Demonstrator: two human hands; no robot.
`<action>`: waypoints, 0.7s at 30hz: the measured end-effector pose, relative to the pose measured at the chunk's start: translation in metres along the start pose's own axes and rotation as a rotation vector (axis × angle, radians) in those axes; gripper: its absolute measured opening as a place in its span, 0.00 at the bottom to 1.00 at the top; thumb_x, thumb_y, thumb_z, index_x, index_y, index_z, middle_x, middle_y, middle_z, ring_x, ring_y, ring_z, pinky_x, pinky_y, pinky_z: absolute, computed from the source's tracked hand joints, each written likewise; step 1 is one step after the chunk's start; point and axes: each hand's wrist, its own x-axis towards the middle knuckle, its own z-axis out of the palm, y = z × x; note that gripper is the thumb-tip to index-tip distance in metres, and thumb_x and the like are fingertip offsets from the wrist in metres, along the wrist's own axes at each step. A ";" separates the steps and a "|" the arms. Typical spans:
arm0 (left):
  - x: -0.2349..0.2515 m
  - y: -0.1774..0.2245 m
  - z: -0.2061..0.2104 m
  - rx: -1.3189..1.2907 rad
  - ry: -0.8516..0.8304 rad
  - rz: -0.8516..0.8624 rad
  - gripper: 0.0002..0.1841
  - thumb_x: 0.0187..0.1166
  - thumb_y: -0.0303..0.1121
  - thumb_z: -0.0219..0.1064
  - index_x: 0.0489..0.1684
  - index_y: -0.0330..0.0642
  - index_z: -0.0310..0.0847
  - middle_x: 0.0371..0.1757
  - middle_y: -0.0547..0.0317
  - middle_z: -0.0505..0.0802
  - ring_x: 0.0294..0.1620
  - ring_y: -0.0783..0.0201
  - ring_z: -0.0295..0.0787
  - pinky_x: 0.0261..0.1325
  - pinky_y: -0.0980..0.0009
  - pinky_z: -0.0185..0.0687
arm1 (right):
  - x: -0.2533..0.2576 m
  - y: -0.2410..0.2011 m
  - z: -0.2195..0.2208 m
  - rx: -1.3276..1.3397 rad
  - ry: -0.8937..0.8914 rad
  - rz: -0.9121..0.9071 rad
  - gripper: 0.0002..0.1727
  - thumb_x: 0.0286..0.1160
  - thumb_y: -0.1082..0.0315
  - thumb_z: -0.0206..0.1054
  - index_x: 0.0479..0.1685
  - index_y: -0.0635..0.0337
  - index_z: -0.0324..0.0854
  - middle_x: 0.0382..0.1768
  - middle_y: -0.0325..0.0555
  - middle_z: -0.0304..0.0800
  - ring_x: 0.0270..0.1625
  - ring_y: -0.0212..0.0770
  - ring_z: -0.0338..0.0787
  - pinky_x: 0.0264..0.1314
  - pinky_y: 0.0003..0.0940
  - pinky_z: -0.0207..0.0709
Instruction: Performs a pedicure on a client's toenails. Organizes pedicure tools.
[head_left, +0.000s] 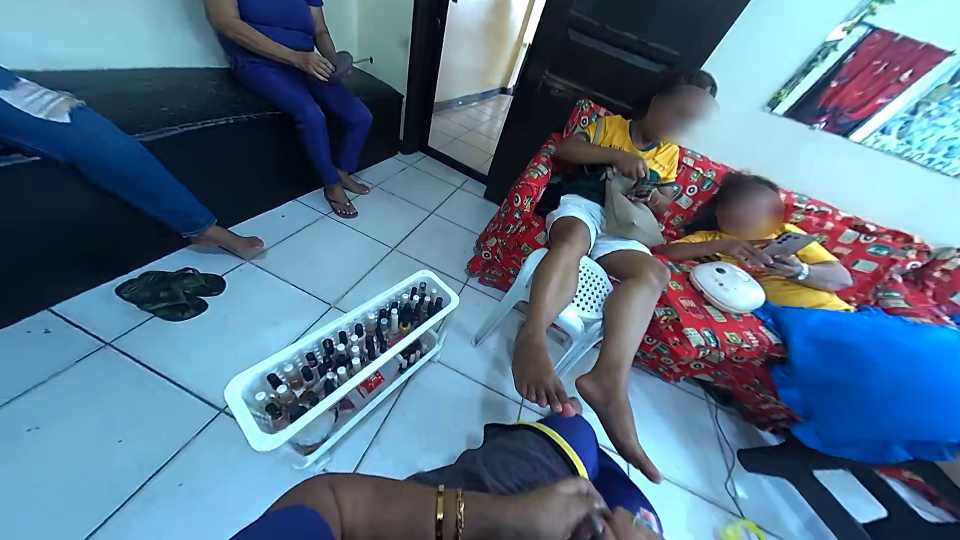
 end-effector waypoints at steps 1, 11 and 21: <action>0.001 -0.003 -0.002 0.042 0.042 0.116 0.14 0.93 0.34 0.46 0.59 0.33 0.71 0.30 0.63 0.79 0.22 0.76 0.70 0.25 0.80 0.67 | -0.003 0.005 0.003 0.088 0.004 0.152 0.24 0.79 0.66 0.56 0.14 0.70 0.80 0.16 0.52 0.83 0.22 0.42 0.86 0.28 0.39 0.80; 0.015 -0.013 -0.035 -0.173 0.090 0.020 0.17 0.95 0.37 0.40 0.42 0.43 0.74 0.25 0.74 0.75 0.17 0.82 0.64 0.21 0.85 0.62 | 0.002 0.036 0.040 0.066 0.053 0.173 0.26 0.85 0.47 0.57 0.23 0.59 0.71 0.19 0.43 0.72 0.23 0.32 0.75 0.25 0.23 0.70; 0.036 -0.037 -0.055 -0.174 0.440 0.249 0.07 0.87 0.25 0.50 0.50 0.35 0.73 0.32 0.73 0.80 0.33 0.82 0.78 0.44 0.83 0.76 | 0.020 0.029 0.060 0.148 -0.076 0.111 0.10 0.81 0.63 0.62 0.33 0.57 0.79 0.28 0.44 0.82 0.27 0.34 0.83 0.29 0.23 0.78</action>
